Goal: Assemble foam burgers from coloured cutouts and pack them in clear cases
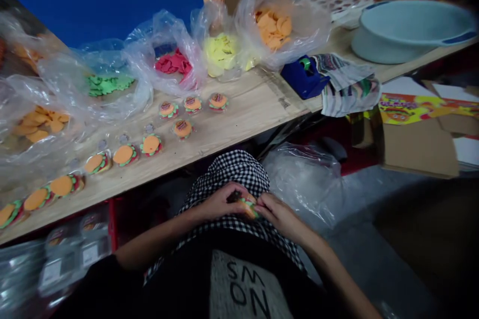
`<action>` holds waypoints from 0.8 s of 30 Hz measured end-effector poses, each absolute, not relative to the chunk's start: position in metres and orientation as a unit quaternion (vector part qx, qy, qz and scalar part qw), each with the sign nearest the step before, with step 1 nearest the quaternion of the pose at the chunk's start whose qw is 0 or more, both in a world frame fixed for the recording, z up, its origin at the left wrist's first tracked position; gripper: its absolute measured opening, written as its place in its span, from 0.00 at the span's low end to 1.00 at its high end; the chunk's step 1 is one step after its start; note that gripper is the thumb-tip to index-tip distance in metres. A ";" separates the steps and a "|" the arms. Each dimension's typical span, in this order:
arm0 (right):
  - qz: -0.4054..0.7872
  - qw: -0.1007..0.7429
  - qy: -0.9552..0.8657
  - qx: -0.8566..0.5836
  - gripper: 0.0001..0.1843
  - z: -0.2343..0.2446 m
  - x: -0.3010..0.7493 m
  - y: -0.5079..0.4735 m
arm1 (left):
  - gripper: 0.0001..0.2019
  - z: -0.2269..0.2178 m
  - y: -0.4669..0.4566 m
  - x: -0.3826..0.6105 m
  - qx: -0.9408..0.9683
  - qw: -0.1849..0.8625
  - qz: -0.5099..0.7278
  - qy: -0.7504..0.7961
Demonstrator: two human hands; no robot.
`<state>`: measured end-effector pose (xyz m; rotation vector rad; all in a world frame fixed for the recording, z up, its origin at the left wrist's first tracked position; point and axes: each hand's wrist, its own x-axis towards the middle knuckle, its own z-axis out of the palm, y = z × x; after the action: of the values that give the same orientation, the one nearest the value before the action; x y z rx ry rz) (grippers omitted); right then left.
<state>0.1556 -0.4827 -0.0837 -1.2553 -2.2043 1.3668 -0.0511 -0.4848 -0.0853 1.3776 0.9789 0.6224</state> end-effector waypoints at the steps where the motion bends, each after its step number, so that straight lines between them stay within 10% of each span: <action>1: 0.466 0.132 -0.759 -0.436 0.10 -0.082 0.156 -0.484 | 0.13 -0.082 -0.481 -0.051 0.605 0.602 0.282 0.438; 24: 0.513 0.148 -0.739 -0.410 0.16 -0.095 0.157 -0.485 | 0.06 -0.094 -0.473 -0.029 0.573 0.609 0.241 0.492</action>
<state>0.1567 -0.4853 -0.0945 -1.1783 -2.1266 1.4760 -0.0295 -0.4733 -0.0942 1.3244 1.1373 0.5566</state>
